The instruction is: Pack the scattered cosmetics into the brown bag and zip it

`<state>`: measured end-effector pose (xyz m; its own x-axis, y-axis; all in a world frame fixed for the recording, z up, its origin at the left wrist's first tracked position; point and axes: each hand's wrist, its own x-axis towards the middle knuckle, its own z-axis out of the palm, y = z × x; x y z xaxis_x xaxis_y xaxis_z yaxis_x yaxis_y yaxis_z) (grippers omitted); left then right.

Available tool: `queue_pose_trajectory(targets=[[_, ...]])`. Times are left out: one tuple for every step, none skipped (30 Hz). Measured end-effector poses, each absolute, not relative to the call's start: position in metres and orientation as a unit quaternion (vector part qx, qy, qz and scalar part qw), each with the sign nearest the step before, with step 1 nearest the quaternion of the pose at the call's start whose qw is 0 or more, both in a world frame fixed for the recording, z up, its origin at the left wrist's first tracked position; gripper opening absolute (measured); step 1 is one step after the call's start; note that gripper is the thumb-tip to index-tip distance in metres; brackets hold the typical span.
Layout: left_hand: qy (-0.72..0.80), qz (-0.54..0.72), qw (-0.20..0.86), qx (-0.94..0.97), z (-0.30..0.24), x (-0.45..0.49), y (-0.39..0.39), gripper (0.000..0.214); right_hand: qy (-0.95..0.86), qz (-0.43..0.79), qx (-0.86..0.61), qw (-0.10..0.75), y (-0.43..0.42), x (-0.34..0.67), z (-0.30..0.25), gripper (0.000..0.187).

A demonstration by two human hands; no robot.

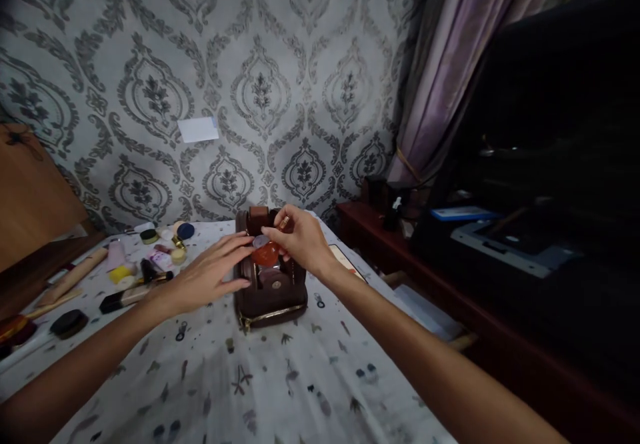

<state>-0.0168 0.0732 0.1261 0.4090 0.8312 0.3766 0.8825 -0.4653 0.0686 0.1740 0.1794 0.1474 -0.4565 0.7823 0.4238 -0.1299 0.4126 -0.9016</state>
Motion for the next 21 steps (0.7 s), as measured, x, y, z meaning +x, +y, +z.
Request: queue_pose_trajectory(targets=[[-0.511, -0.178, 0.083, -0.837, 0.123, -0.015, 0.072, 0.048, -0.703, 0.494, -0.234, 0.455, 0.182, 0.174, 0.147, 0.035], [-0.51, -0.174, 0.095, -0.837, 0.12, -0.014, 0.071, 0.048, -0.709, 0.498, -0.234, 0.441, 0.185, 0.174, 0.147, 0.034], [-0.509, -0.172, 0.107, -0.837, 0.118, -0.011, 0.07, 0.049, -0.717, 0.499, -0.236, 0.426, 0.188, 0.175, 0.148, 0.033], [-0.509, -0.171, 0.12, -0.835, 0.116, -0.008, 0.068, 0.048, -0.726, 0.497, -0.24, 0.41, 0.191, 0.176, 0.148, 0.032], [-0.511, -0.169, 0.134, -0.832, 0.114, -0.004, 0.066, 0.045, -0.736, 0.492, -0.245, 0.395, 0.194, 0.178, 0.148, 0.033], [-0.513, -0.165, 0.148, -0.829, 0.112, 0.0, 0.065, 0.04, -0.745, 0.486, -0.252, 0.38, 0.198, 0.179, 0.148, 0.033], [-0.516, -0.16, 0.162, -0.826, 0.11, 0.004, 0.065, 0.035, -0.752, 0.48, -0.259, 0.37, 0.201, 0.181, 0.148, 0.033], [-0.518, -0.154, 0.175, -0.823, 0.107, 0.008, 0.064, 0.03, -0.757, 0.474, -0.264, 0.363, 0.205, 0.182, 0.148, 0.033], [-0.518, -0.151, 0.186, -0.821, 0.103, 0.012, 0.065, 0.026, -0.763, 0.469, -0.269, 0.354, 0.207, 0.183, 0.149, 0.032], [-0.516, -0.151, 0.194, -0.82, 0.098, 0.016, 0.065, 0.024, -0.769, 0.465, -0.273, 0.343, 0.21, 0.184, 0.15, 0.029], [-0.512, -0.157, 0.202, -0.82, 0.093, 0.019, 0.065, 0.023, -0.774, 0.462, -0.277, 0.332, 0.211, 0.184, 0.151, 0.026], [-0.506, -0.166, 0.209, -0.82, 0.087, 0.021, 0.066, 0.024, -0.782, 0.458, -0.282, 0.315, 0.212, 0.185, 0.153, 0.022], [-0.498, -0.178, 0.215, -0.821, 0.082, 0.023, 0.066, 0.027, -0.792, 0.453, -0.286, 0.292, 0.212, 0.185, 0.156, 0.018], [-0.488, -0.191, 0.221, -0.823, 0.077, 0.024, 0.065, 0.03, -0.802, 0.448, -0.291, 0.267, 0.212, 0.186, 0.159, 0.014], [-0.478, -0.203, 0.227, -0.824, 0.073, 0.025, 0.064, 0.033, -0.813, 0.443, -0.294, 0.24, 0.212, 0.186, 0.162, 0.01], [-0.467, -0.212, 0.233, -0.826, 0.07, 0.024, 0.063, 0.034, -0.823, 0.436, -0.296, 0.213, 0.211, 0.187, 0.166, 0.007], [-0.458, -0.216, 0.241, -0.828, 0.067, 0.024, 0.062, 0.035, -0.833, 0.426, -0.297, 0.189, 0.21, 0.187, 0.169, 0.005], [-0.449, -0.217, 0.249, -0.831, 0.066, 0.023, 0.061, 0.036, -0.848, 0.408, -0.296, 0.166, 0.209, 0.187, 0.172, 0.005], [-0.441, -0.216, 0.257, -0.833, 0.064, 0.022, 0.06, 0.036, -0.867, 0.377, -0.291, 0.147, 0.208, 0.188, 0.174, 0.006], [-0.432, -0.216, 0.266, -0.834, 0.063, 0.021, 0.059, 0.036, -0.889, 0.337, -0.28, 0.128, 0.207, 0.188, 0.176, 0.007], [-0.424, -0.217, 0.273, -0.836, 0.063, 0.02, 0.059, 0.036, -0.912, 0.292, -0.266, 0.109, 0.206, 0.188, 0.177, 0.008]])
